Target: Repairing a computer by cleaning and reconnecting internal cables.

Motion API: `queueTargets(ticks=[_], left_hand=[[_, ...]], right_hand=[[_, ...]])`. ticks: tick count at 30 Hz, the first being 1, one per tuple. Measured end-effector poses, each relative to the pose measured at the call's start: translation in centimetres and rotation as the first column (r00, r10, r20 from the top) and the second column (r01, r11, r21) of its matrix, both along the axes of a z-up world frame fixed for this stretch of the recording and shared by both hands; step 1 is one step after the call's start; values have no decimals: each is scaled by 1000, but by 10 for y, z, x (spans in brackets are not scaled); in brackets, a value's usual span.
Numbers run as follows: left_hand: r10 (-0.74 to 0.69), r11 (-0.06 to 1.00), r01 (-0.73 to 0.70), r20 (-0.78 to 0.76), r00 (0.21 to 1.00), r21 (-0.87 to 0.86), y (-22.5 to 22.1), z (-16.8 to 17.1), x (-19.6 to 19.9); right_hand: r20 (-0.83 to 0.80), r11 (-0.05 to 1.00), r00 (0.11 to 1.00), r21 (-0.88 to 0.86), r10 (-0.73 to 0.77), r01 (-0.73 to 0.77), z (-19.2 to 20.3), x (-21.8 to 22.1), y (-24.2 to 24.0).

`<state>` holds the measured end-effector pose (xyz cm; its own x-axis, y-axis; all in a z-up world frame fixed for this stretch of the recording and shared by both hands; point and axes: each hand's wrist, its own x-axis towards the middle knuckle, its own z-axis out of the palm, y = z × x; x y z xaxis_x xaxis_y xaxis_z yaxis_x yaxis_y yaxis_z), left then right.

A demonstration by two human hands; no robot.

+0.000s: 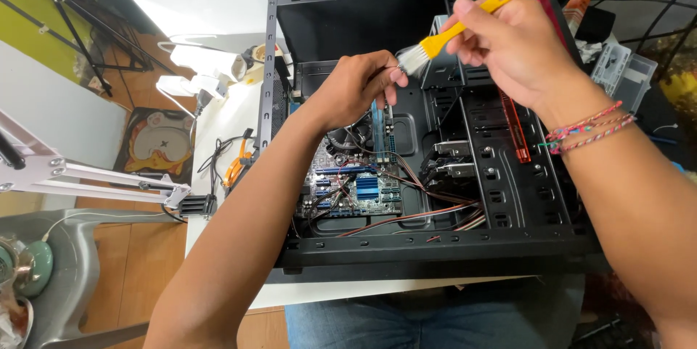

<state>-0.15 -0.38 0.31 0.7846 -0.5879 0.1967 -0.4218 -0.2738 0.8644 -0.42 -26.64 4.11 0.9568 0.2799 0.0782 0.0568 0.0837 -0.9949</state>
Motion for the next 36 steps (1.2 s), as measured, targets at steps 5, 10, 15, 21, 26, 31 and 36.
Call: queueTargets(ticks=[5, 10, 15, 21, 26, 31, 36], left_hand=[[12, 1000, -12, -9, 1000, -9, 0, 0, -1], [23, 1000, -23, -12, 1000, 9, 0, 3, -2], [10, 1000, -10, -18, 1000, 13, 0, -2, 1], [6, 1000, -6, -10, 1000, 5, 0, 0, -1], [-10, 1000, 10, -30, 999, 0, -1, 0, 1], [-5, 1000, 5, -43, 999, 2, 0, 0, -1], [-6, 1000, 7, -37, 999, 18, 1, 0, 0]], right_hand=[[124, 979, 989, -180, -74, 96, -5, -1, 4], [-21, 1000, 1000, -4, -23, 23, -2, -1, 5], [134, 977, 989, -197, -57, 83, -4, -1, 8], [227, 982, 972, -160, -61, 99, -5, 1, 1], [136, 988, 991, -154, -3, 24, -1, -1, 4], [217, 983, 974, -158, -57, 92, -6, 2, 2], [173, 999, 984, -5, 49, -49, -3, 2, -1]])
